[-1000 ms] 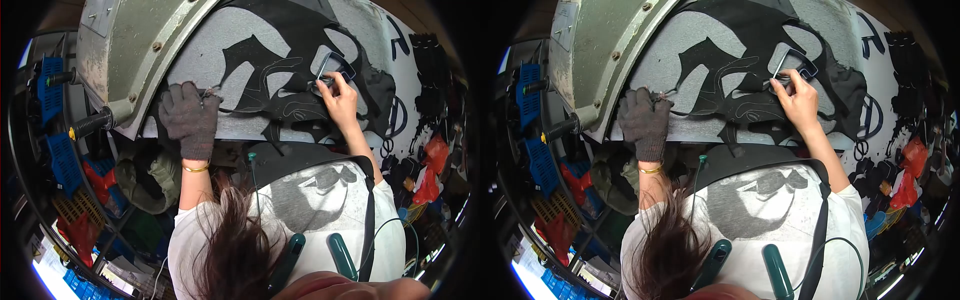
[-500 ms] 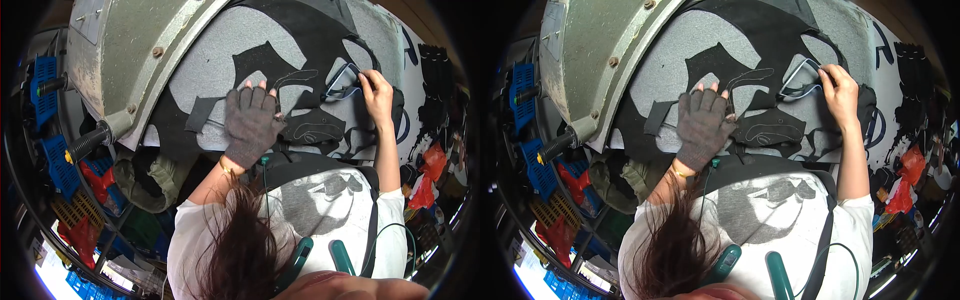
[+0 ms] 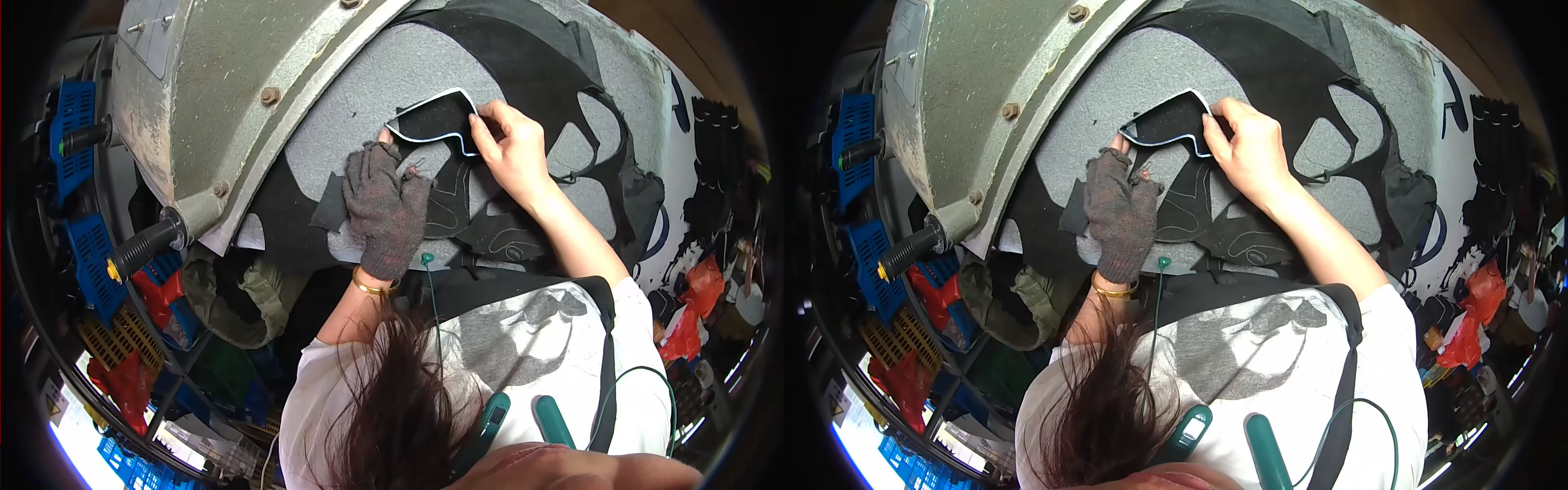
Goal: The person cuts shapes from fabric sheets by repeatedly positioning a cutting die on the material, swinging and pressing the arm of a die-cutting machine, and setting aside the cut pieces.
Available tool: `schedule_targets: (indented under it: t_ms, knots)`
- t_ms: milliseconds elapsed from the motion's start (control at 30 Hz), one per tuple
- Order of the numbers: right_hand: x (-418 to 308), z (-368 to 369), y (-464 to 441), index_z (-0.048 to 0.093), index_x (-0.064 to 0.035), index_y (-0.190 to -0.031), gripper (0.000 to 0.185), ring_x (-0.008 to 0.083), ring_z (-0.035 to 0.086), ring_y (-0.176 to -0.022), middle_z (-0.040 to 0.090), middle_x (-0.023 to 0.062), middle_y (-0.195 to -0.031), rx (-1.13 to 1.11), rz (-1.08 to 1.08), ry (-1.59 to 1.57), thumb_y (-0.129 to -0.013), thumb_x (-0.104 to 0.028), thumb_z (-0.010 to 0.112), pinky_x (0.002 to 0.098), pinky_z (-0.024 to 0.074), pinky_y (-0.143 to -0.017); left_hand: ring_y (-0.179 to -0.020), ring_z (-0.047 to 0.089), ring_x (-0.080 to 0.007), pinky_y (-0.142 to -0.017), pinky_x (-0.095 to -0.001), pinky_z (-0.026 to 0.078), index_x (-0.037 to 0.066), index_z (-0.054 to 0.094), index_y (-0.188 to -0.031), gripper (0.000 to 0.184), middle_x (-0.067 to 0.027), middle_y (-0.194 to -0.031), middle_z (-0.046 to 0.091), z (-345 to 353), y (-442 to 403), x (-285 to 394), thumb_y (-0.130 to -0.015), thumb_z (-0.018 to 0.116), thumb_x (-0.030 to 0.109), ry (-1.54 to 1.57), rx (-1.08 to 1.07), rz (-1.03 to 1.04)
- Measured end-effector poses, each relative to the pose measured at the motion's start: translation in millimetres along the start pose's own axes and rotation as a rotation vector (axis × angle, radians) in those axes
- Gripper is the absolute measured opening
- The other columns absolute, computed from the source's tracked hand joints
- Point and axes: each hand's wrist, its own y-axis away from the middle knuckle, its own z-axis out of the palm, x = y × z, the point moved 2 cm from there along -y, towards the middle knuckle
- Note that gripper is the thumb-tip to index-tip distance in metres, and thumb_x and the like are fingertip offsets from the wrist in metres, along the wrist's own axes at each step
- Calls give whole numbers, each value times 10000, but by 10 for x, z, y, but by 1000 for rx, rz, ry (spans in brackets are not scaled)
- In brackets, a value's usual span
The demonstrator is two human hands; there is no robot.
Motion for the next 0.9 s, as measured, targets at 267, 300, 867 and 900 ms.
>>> schedule_targets:
  t_ms: [267,300,867,900]
  knots:
    - [114,-108,141,648,-67,-950,321,307,556,-1049,630,141,-1193,-164,-344,70,-683,-163,798,387,479,-878,-1067,589,-254,-920,-334,470,-71,497,-1303,583,-180,-1209,590,126,-5,-72,-728,587,-66,128,51,-24]
    - [126,-100,175,650,-64,-908,289,312,555,-1048,636,145,-1178,-165,-374,109,-669,-132,797,383,485,-867,-1067,589,-254,-920,-334,470,-71,497,-1303,583,-180,-1209,590,112,-30,-75,-728,587,-66,124,50,-29]
    - [134,-166,128,469,-88,-1290,823,304,487,-1127,524,97,-1338,-256,-161,-22,-562,-122,852,390,421,-980,-984,608,-234,-864,-323,478,-17,509,-1328,674,-149,-1176,621,174,-132,-102,-666,625,-60,146,-14,14]
    - [143,-161,149,469,-88,-1290,823,304,487,-1127,524,97,-1338,-254,-161,-21,-562,-122,852,390,421,-980,-984,608,-234,-864,-323,478,-17,509,-1328,674,-149,-1176,621,165,-141,-93,-666,625,-60,147,-15,16]
